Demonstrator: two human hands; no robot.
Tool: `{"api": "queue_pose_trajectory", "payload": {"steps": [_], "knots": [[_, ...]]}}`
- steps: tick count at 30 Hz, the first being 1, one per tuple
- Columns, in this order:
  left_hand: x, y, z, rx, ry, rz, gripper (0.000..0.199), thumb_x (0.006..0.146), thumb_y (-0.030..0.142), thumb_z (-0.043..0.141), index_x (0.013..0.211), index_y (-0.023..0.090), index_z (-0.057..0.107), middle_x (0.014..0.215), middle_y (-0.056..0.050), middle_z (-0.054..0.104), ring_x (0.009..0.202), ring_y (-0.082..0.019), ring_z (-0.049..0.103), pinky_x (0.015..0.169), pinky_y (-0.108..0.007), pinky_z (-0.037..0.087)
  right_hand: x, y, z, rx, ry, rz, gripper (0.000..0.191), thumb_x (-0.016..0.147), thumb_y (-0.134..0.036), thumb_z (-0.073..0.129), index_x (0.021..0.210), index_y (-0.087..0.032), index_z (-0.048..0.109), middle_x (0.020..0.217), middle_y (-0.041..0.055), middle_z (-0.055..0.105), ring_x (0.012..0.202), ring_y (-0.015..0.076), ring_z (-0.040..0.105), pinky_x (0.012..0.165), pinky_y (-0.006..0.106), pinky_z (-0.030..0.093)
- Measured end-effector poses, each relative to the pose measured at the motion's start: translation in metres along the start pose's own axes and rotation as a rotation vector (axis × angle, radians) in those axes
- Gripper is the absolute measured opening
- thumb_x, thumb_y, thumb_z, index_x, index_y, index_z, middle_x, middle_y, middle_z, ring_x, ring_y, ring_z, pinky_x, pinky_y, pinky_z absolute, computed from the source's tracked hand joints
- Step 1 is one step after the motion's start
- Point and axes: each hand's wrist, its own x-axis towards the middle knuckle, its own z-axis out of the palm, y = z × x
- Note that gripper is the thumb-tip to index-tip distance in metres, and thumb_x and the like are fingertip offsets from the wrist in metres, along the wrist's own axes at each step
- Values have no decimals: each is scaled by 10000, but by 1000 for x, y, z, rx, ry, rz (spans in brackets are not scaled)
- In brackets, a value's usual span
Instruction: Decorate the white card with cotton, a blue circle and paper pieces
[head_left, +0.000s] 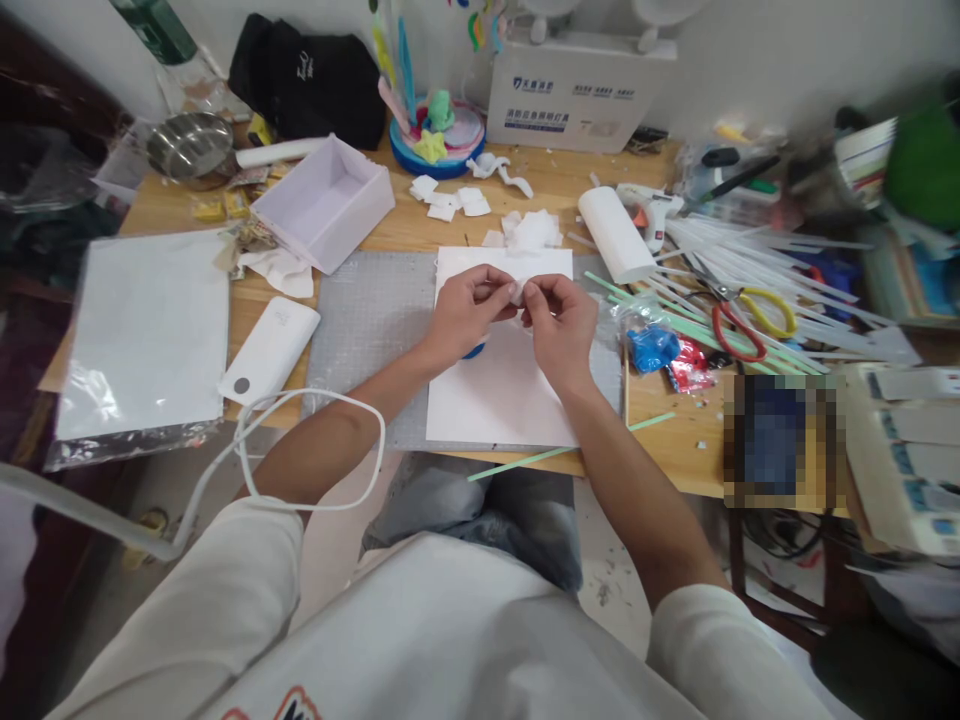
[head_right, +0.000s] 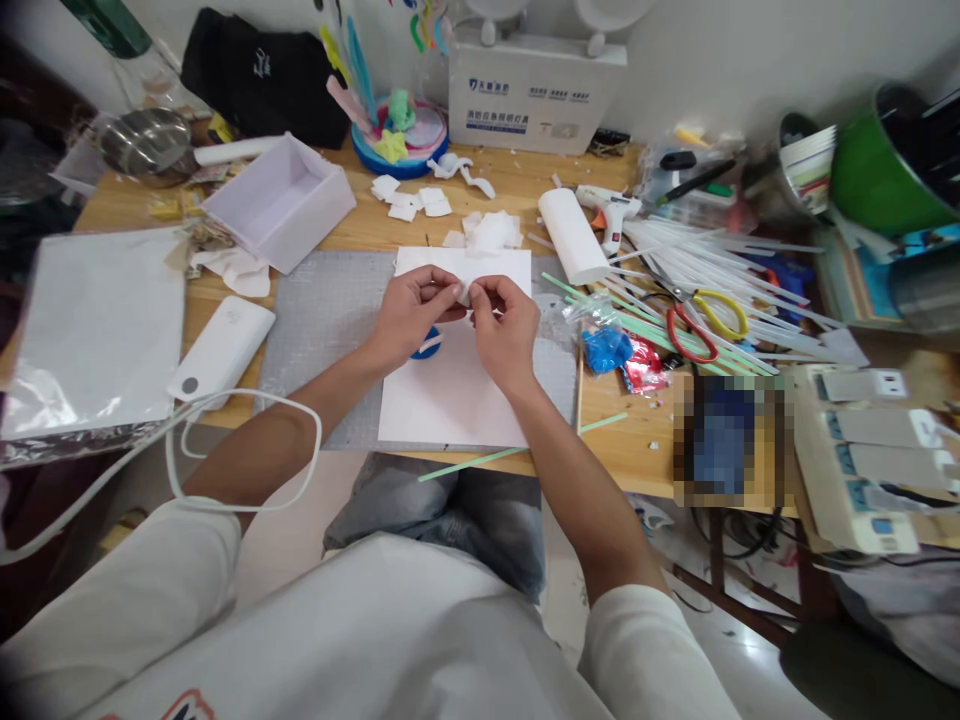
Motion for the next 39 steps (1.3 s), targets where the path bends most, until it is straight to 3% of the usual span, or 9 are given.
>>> {"api": "queue_pose_trajectory", "payload": {"steps": [8, 17, 25, 34, 39], "knots": [[1, 0, -1, -32, 17, 16, 87, 912, 156, 701, 842, 156, 650, 733, 20, 691, 698, -87, 693, 778, -263, 627, 0, 0, 1, 27, -11, 34, 178, 915, -358, 653, 804, -220, 640, 677, -46, 630, 568, 79, 547, 563, 233, 455], [2, 2, 0, 7, 2, -10, 145, 864, 207, 786, 816, 147, 663, 766, 4, 708, 727, -90, 702, 789, -252, 610, 0, -3, 1, 6, 2, 41, 224, 918, -408, 666, 796, -223, 636, 647, -51, 605, 551, 77, 529, 542, 232, 439], [3, 2, 0, -12, 34, -33, 115, 903, 123, 701, 799, 145, 657, 747, 9, 696, 713, -83, 686, 797, -263, 607, -1, -3, 1, -14, -7, 35, 264, 941, -456, 644, 811, -228, 609, 659, -53, 582, 560, 76, 531, 555, 229, 448], [3, 0, -1, -7, -22, -15, 139, 848, 221, 811, 813, 134, 709, 794, -15, 731, 741, -93, 711, 825, -268, 614, 0, -2, 1, -1, 1, 20, 270, 935, -462, 654, 811, -226, 616, 659, -54, 590, 548, 76, 521, 548, 229, 440], [3, 0, -2, 2, -13, -21, 129, 866, 184, 783, 780, 136, 702, 762, -6, 717, 714, -83, 703, 821, -259, 611, -1, -2, 1, -28, -4, 20, 269, 937, -461, 649, 810, -227, 613, 664, -52, 593, 552, 78, 528, 552, 229, 449]]}}
